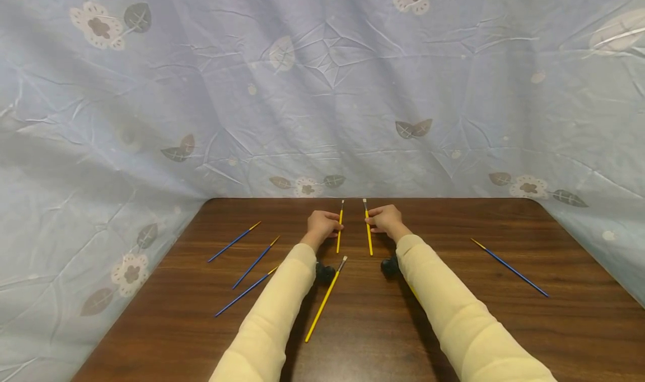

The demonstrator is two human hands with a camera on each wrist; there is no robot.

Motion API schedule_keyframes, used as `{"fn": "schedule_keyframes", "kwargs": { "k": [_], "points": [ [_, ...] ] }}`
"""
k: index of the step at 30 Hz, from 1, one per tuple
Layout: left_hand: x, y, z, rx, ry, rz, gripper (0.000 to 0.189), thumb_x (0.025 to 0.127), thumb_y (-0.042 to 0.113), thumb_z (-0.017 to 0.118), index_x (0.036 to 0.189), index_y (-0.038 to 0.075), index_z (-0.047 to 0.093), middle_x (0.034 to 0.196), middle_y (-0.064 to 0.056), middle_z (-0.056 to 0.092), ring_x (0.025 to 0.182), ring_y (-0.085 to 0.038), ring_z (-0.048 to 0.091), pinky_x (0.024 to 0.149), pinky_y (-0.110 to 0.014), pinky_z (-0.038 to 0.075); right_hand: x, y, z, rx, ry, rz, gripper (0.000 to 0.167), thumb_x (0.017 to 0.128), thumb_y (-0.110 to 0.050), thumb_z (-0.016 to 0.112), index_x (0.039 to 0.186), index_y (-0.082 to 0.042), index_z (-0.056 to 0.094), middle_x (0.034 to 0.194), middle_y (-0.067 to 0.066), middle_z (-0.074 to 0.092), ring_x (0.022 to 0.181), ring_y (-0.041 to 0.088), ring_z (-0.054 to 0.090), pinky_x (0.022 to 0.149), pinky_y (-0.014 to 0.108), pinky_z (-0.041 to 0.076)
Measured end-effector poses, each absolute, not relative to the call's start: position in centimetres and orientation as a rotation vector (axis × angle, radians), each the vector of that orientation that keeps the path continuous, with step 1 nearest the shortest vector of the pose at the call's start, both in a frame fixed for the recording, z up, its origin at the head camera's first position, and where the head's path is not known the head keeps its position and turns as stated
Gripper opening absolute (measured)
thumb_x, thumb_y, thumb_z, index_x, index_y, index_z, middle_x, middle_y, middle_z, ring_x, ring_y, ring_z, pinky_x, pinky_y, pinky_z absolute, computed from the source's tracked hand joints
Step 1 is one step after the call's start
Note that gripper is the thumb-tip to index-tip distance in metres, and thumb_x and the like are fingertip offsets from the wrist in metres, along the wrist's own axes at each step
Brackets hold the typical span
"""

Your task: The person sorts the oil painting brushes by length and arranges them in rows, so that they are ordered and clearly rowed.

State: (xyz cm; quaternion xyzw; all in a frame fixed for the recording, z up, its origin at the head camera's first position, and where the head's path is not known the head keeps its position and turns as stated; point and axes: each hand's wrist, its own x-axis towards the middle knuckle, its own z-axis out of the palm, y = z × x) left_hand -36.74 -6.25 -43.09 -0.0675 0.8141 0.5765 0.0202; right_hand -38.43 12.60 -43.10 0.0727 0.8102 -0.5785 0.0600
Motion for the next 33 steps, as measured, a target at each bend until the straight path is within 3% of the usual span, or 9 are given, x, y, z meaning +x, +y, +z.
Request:
{"fn": "schedule_keyframes", "kwargs": {
  "k": [11,17,25,33],
  "points": [
    [-37.0,-6.3,-43.2,-0.176,2.502,1.807,0.028,0.08,-0.006,0.075,0.108,-0.004,0.071,0.092,-0.017,0.071,0.075,-0.022,0.07,0.058,-0.027,0.058,-38.2,12.5,-42.8,0.221,2.458,-1.749,0.035,0.087,0.002,0.07,0.121,0.005,0.064,0.114,0.022,0.065,0.073,0.016,0.067,0.061,0.027,0.058],
    [-36.5,-6.6,-43.0,-0.136,2.504,1.787,0.032,0.08,-0.005,0.076,0.112,-0.003,0.07,0.102,-0.017,0.07,0.082,-0.024,0.07,0.062,-0.029,0.059,-37.8,12.6,-42.5,0.176,2.416,-1.753,0.035,0.091,-0.002,0.067,0.125,0.004,0.061,0.118,0.021,0.063,0.09,0.023,0.066,0.067,0.029,0.059],
    [-35.5,-7.2,-42.3,-0.014,2.5,1.734,0.039,0.082,0.0,0.076,0.12,-0.003,0.066,0.115,-0.017,0.066,0.092,-0.024,0.068,0.069,-0.029,0.058,-37.1,13.1,-41.1,0.047,2.295,-1.805,0.042,0.096,-0.006,0.061,0.133,0.01,0.05,0.127,0.026,0.056,0.118,0.036,0.054,0.081,0.038,0.057],
    [-34.2,-7.9,-41.4,0.086,2.429,1.786,0.04,0.084,0.0,0.074,0.123,-0.004,0.064,0.121,-0.018,0.064,0.098,-0.027,0.067,0.073,-0.033,0.058,-36.3,13.8,-39.8,-0.015,2.286,-1.77,0.043,0.098,-0.008,0.059,0.137,0.007,0.049,0.137,0.025,0.05,0.125,0.04,0.048,0.084,0.038,0.056]
  ]
}}
